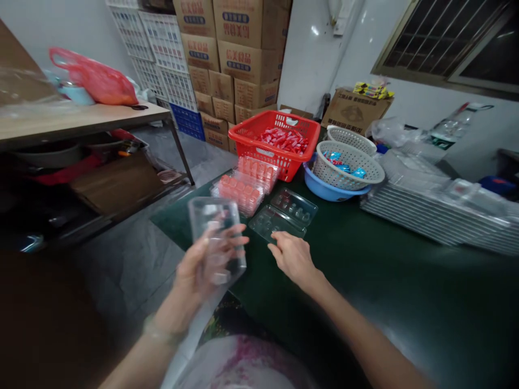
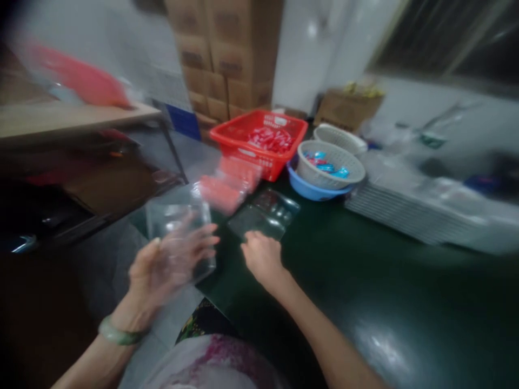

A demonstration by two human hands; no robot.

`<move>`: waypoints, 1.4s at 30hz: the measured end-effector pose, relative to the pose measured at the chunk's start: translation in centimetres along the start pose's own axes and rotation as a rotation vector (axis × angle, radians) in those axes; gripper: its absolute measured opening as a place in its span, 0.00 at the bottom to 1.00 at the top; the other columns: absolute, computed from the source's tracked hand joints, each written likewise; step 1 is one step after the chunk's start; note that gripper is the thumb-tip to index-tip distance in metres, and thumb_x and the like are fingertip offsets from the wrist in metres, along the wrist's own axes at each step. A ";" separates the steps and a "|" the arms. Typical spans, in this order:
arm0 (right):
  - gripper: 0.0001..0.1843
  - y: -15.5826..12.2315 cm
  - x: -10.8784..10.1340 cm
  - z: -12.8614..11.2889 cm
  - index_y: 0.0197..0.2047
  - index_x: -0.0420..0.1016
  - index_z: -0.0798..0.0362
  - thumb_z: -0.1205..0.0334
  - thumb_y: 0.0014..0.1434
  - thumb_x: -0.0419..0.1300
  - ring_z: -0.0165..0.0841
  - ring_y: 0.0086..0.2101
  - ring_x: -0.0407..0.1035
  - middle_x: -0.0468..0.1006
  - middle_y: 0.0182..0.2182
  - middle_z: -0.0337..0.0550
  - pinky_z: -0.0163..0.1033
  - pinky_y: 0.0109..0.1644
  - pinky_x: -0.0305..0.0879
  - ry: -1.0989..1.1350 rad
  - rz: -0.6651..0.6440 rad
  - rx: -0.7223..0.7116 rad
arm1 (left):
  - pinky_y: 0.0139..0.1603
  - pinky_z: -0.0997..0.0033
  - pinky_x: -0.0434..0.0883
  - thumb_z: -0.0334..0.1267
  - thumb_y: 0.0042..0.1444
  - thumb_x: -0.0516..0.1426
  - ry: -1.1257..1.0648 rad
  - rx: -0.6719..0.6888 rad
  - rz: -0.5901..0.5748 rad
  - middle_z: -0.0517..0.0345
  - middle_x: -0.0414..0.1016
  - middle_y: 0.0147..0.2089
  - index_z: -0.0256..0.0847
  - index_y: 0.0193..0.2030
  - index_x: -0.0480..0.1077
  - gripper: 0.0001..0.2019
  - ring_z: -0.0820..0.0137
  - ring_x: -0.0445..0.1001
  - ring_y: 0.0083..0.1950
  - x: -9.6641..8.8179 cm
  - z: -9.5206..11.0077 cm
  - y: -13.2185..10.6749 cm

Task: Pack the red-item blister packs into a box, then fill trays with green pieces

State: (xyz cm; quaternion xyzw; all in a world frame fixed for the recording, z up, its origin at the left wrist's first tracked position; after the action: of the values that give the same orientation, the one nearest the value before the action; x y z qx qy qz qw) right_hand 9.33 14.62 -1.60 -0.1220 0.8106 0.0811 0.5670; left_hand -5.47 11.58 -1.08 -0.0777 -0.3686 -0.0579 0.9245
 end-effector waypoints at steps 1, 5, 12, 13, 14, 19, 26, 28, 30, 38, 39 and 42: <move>0.13 -0.6 -0.9 -0.4 0.39 0.71 0.55 0.56 0.61 0.51 0.31 0.30 0.71 0.77 0.31 0.44 0.34 0.32 0.61 0.183 0.040 0.006 | 0.44 0.62 0.73 0.51 0.44 0.62 -0.008 -0.049 0.021 0.44 0.67 0.56 0.43 0.60 0.59 0.36 0.56 0.71 0.50 0.4 -1.6 0.1; 0.12 -3.4 -1.1 -3.4 0.28 0.71 0.55 0.53 0.51 0.62 0.24 0.21 0.65 0.72 0.20 0.35 0.29 0.24 0.58 0.953 -0.061 0.006 | 0.44 0.66 0.72 0.58 0.47 0.59 -0.068 -0.160 -0.009 0.44 0.69 0.54 0.38 0.52 0.67 0.31 0.58 0.71 0.50 3.1 -6.1 0.2; 0.09 -3.9 0.6 -3.6 0.27 0.73 0.57 0.59 0.50 0.62 0.21 0.12 0.59 0.70 0.17 0.33 0.27 0.15 0.54 1.195 -0.245 0.109 | 0.22 0.68 0.70 0.67 0.51 0.47 -0.101 -0.265 -0.167 0.51 0.73 0.25 0.37 0.53 0.67 0.36 0.61 0.75 0.27 5.4 -8.9 0.2; 0.09 -3.9 0.6 -3.4 0.28 0.73 0.57 0.59 0.51 0.61 0.21 0.12 0.60 0.70 0.17 0.33 0.27 0.15 0.55 1.200 -0.254 0.115 | 0.20 0.68 0.69 0.67 0.51 0.46 -0.106 -0.274 -0.180 0.53 0.71 0.21 0.36 0.54 0.67 0.37 0.62 0.74 0.24 5.4 -9.1 0.2; 0.09 -3.9 0.7 -3.3 0.28 0.73 0.57 0.58 0.51 0.61 0.21 0.12 0.60 0.70 0.17 0.33 0.27 0.15 0.55 1.203 -0.259 0.121 | 0.19 0.68 0.69 0.68 0.50 0.45 -0.107 -0.279 -0.188 0.54 0.70 0.19 0.36 0.54 0.66 0.38 0.62 0.73 0.22 5.4 -9.2 0.2; 0.11 -4.0 0.8 -3.1 0.30 0.74 0.57 0.57 0.53 0.59 0.21 0.12 0.60 0.70 0.17 0.33 0.27 0.16 0.57 1.212 -0.274 0.110 | 0.18 0.68 0.69 0.68 0.50 0.45 -0.086 -0.279 -0.179 0.56 0.68 0.16 0.35 0.55 0.65 0.40 0.62 0.72 0.20 5.4 -9.4 0.2; 0.11 -4.1 0.4 -2.9 0.29 0.73 0.57 0.57 0.55 0.58 0.20 0.12 0.59 0.68 0.15 0.32 0.26 0.16 0.55 1.181 -0.269 0.094 | 0.16 0.69 0.67 0.69 0.48 0.46 -0.095 -0.317 -0.164 0.58 0.64 0.13 0.33 0.53 0.67 0.41 0.63 0.70 0.18 5.8 -10.0 0.5; 0.11 -4.1 0.4 -3.0 0.28 0.73 0.57 0.57 0.55 0.58 0.20 0.12 0.59 0.68 0.15 0.32 0.26 0.16 0.55 1.177 -0.271 0.093 | 0.16 0.70 0.66 0.69 0.49 0.45 -0.100 -0.315 -0.150 0.58 0.64 0.12 0.34 0.53 0.67 0.40 0.63 0.69 0.17 5.8 -10.0 0.6; 0.11 -4.1 0.4 -2.9 0.28 0.72 0.57 0.58 0.55 0.57 0.20 0.12 0.59 0.68 0.15 0.32 0.26 0.16 0.54 1.175 -0.269 0.094 | 0.16 0.70 0.66 0.68 0.49 0.45 -0.099 -0.312 -0.139 0.59 0.63 0.12 0.34 0.54 0.67 0.40 0.64 0.68 0.16 5.8 -10.0 0.6; 0.10 -4.0 0.2 -2.6 0.23 0.66 0.55 0.61 0.53 0.56 0.20 0.12 0.57 0.66 0.15 0.31 0.28 0.16 0.52 1.139 -0.216 0.118 | 0.17 0.75 0.65 0.60 0.53 0.52 0.056 -0.176 -0.061 0.57 0.69 0.22 0.37 0.53 0.66 0.31 0.71 0.68 0.18 4.4 -9.0 1.0; 0.11 -4.1 -0.2 -2.7 0.21 0.65 0.55 0.62 0.53 0.56 0.20 0.13 0.56 0.65 0.15 0.31 0.28 0.17 0.53 1.125 -0.180 0.101 | 0.19 0.76 0.66 0.56 0.53 0.55 0.105 -0.122 -0.040 0.56 0.72 0.27 0.38 0.52 0.67 0.27 0.73 0.69 0.21 4.2 -8.3 1.1; 0.13 -4.2 -1.5 -2.9 0.19 0.59 0.54 0.64 0.53 0.55 0.21 0.17 0.55 0.62 0.15 0.31 0.28 0.20 0.52 1.078 -0.034 0.061 | 0.32 0.75 0.70 0.46 0.50 0.61 0.233 0.011 -0.017 0.53 0.73 0.40 0.40 0.50 0.68 0.22 0.71 0.73 0.34 4.1 -6.6 1.5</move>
State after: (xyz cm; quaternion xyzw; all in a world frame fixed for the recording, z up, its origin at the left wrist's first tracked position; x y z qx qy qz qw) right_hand 8.42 9.96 0.88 -0.1427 0.9866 -0.0259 0.0751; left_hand 2.13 11.58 -3.10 -0.0624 -0.2594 -0.0722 0.9610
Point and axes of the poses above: each hand's wrist, its own y-axis towards the middle knuckle, its own x-axis out of the palm, z = x × y, the point moved 10 cm from there along y, towards the middle knuckle
